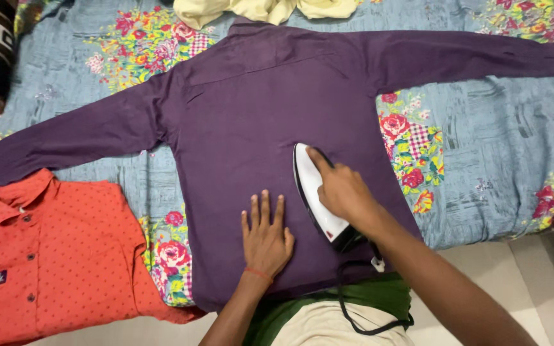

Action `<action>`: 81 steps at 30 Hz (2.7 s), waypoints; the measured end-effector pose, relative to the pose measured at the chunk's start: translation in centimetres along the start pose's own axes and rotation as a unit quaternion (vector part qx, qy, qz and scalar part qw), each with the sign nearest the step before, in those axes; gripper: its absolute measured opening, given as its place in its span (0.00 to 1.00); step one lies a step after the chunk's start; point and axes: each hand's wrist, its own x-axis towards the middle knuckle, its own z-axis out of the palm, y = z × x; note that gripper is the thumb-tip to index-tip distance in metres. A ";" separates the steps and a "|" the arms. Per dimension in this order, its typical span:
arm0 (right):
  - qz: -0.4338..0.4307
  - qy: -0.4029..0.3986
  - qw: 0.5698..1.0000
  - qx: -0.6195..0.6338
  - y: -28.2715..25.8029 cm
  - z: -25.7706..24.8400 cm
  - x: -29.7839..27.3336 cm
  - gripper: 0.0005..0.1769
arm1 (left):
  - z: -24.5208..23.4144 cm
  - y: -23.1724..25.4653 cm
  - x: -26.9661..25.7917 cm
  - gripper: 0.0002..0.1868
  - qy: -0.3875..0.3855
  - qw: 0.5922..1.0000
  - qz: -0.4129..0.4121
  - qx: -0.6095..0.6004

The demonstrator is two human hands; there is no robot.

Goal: The person irons a red long-sleeved shirt on a bed, smoothing the sleeves and body with an electric iron. After finishing the red shirt, the person picks up a purple long-sleeved shirt, lays it flat, and begins ironing the back and sleeves.

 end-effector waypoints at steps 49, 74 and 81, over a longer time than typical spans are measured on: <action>-0.054 -0.006 0.991 0.120 7.1 -3.9 4.5 0.51 | 4.1 1.7 15.3 0.38 0.021 0.999 0.011 -0.031; -0.011 0.017 0.995 0.102 -2.1 -0.9 15.3 0.50 | 3.8 -6.1 17.6 0.36 0.063 0.995 -0.071 -0.003; -0.027 -0.053 0.993 0.107 -4.6 -1.2 12.9 0.50 | 1.9 -13.0 14.8 0.37 0.088 0.987 -0.126 0.052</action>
